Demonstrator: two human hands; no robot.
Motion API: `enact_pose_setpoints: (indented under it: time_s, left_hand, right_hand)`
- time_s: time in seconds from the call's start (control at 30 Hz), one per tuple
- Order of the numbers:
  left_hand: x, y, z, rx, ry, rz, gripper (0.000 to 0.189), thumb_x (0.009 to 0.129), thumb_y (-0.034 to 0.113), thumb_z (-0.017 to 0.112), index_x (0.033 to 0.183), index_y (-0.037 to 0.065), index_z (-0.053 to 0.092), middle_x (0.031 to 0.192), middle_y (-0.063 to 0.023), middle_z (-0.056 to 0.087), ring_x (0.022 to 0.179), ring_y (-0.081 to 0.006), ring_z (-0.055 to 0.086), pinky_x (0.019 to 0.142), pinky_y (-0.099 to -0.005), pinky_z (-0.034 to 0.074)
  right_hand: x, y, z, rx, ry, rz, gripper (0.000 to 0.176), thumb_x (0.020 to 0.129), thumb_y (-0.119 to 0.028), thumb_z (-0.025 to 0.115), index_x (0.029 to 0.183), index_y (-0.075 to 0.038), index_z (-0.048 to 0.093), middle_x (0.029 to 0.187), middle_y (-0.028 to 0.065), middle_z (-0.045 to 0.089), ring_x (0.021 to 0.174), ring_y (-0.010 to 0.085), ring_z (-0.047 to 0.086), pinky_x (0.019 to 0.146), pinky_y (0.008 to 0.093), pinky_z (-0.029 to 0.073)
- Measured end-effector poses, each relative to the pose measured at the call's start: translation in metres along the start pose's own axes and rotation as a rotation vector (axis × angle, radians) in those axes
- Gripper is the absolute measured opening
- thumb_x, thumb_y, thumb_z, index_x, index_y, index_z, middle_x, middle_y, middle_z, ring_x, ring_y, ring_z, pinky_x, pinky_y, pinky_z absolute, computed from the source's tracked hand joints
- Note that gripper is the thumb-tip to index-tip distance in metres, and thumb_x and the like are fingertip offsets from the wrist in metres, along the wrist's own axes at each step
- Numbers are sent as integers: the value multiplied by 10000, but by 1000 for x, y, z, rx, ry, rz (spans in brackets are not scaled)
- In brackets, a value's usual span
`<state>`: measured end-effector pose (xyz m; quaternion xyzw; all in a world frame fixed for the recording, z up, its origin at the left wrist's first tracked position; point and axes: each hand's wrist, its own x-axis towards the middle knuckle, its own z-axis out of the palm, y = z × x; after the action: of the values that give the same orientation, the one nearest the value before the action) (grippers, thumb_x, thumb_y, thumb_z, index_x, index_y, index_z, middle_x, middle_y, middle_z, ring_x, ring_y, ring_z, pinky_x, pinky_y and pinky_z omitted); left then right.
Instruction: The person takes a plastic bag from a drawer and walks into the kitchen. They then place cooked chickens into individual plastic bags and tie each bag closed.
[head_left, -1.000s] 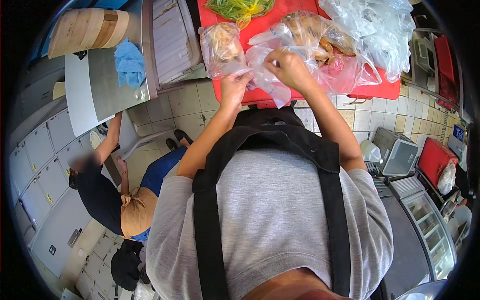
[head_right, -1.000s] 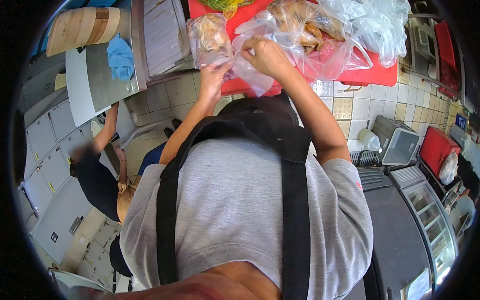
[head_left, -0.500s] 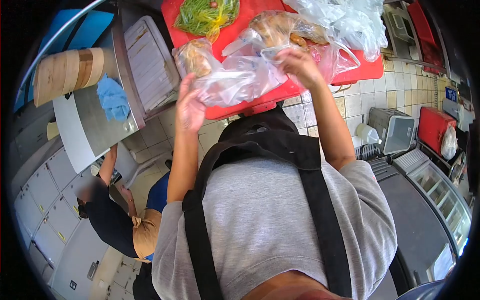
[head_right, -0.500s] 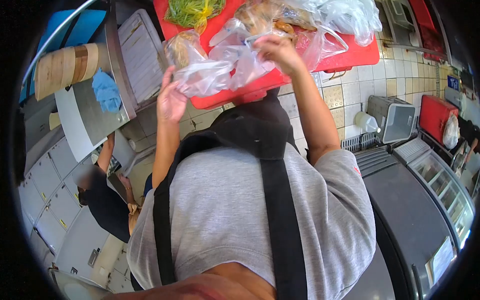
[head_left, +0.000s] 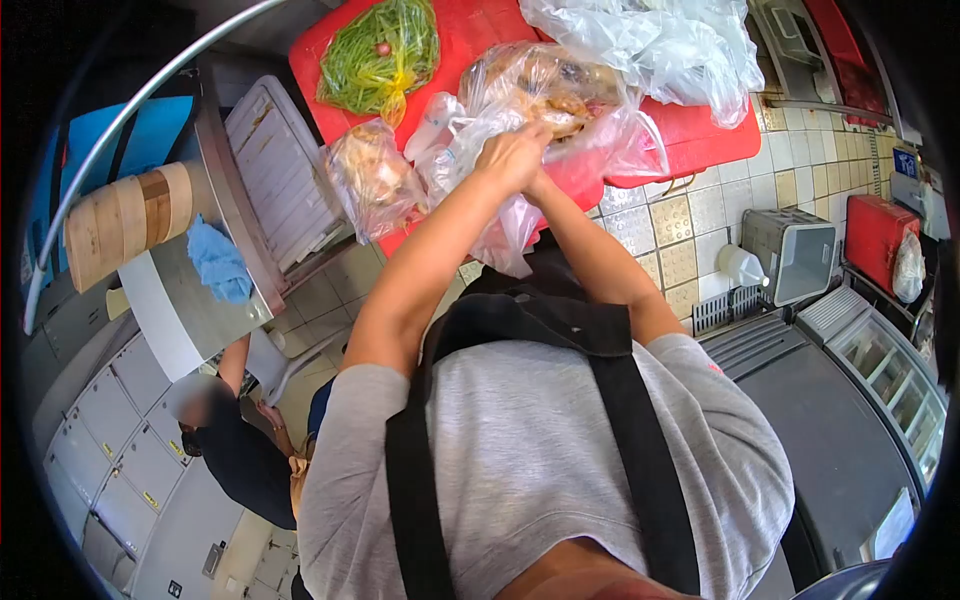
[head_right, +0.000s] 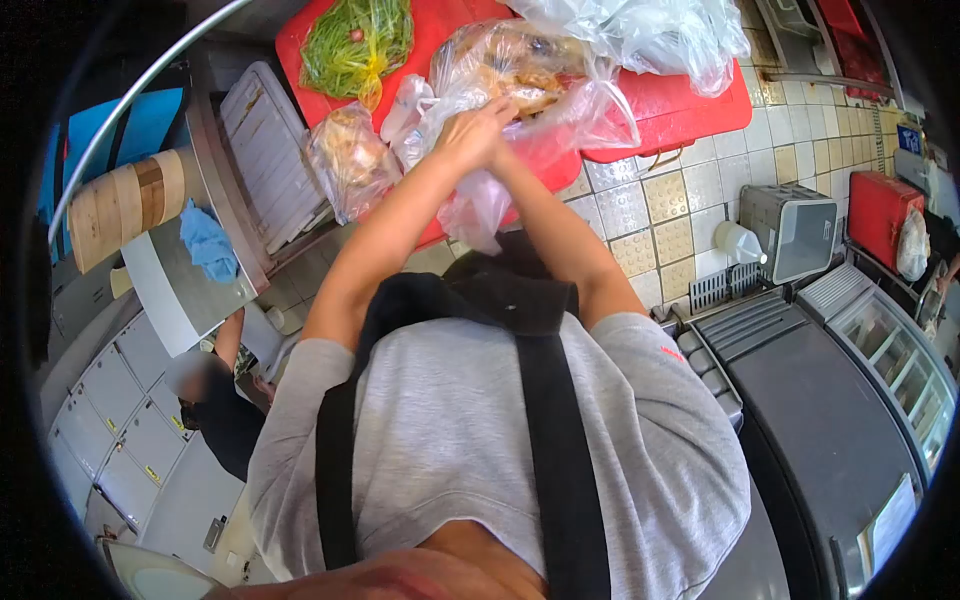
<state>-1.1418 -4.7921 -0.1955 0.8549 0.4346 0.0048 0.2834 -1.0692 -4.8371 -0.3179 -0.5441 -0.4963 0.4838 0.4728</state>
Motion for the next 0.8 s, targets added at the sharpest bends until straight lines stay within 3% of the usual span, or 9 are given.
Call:
enact_pose_setpoints:
  time_s: [0.07, 0.13, 0.23, 0.33, 0.53, 0.63, 0.73, 0.77, 0.8]
  left_hand:
    - [35, -12, 8, 71, -62, -89, 364, 829, 119, 524, 1191, 109, 561, 1327, -133, 498, 1003, -338, 616, 813, -419, 513]
    - [59, -18, -9, 191, -90, -167, 383, 829, 116, 509, 1209, 75, 531, 1347, -166, 473, 1030, -351, 606, 833, -436, 507]
    - [80, -26, -41, 256, -337, -270, 382, 826, 124, 504, 1197, 35, 524, 1299, -209, 507, 1013, -359, 615, 847, -465, 495]
    - [79, -39, -35, 255, -146, -352, 393, 823, 144, 506, 1199, 32, 526, 1194, -233, 577, 1010, -357, 619, 863, -462, 485]
    - [72, -51, -24, 103, -212, -528, 411, 813, 219, 528, 1173, 21, 552, 1077, -252, 624, 1035, -377, 602, 893, -419, 473]
    - [81, -66, -15, -47, -136, -434, 430, 814, 281, 558, 1140, 2, 583, 1089, -280, 603, 1035, -398, 594, 879, -426, 476]
    - [99, -73, -9, -350, -406, -406, 419, 776, 288, 655, 1086, 8, 623, 935, -163, 659, 829, -242, 635, 730, -351, 506]
    - [103, -72, -4, -488, -523, -396, 408, 770, 276, 668, 1076, 10, 627, 899, -130, 662, 782, -201, 630, 694, -331, 506]
    - [100, -64, 4, -615, -461, -362, 383, 761, 238, 690, 1065, 15, 623, 843, -47, 624, 702, -121, 565, 621, -278, 478]
  right_hand:
    - [-5, -8, -13, 249, 35, 242, 288, 868, -89, 526, 1142, -5, 551, 1002, 161, 642, 851, 283, 641, 775, 388, 524]
    - [-2, -41, -43, 557, -9, 734, 262, 863, -57, 520, 1111, 28, 523, 1011, 176, 625, 869, 301, 635, 801, 402, 527]
    - [3, -39, -55, 763, 33, 905, 219, 905, -104, 520, 1084, 20, 546, 1011, 164, 645, 824, 225, 651, 726, 342, 558]
    - [7, -37, -49, 863, 93, 947, 243, 877, -94, 553, 1089, 23, 547, 1050, 164, 632, 911, 242, 630, 804, 370, 531]
    - [9, -40, -36, 1110, 236, 955, 292, 813, -149, 646, 1067, -47, 543, 986, 148, 603, 920, 293, 603, 811, 426, 506]
    - [6, -48, -63, 1245, 234, 967, 296, 813, -215, 672, 1033, -70, 539, 972, 149, 590, 913, 293, 589, 822, 436, 496]
    - [-9, -64, -93, 1250, 228, 903, 315, 816, -309, 694, 976, -87, 539, 921, 134, 586, 870, 278, 597, 810, 404, 501]
    - [-13, -58, -102, 1087, 221, 919, 317, 814, -312, 698, 970, -84, 543, 914, 130, 588, 865, 270, 598, 809, 398, 503]
    - [-14, -48, -112, 923, 212, 931, 319, 812, -314, 703, 965, -82, 546, 907, 127, 590, 861, 261, 600, 807, 392, 504]
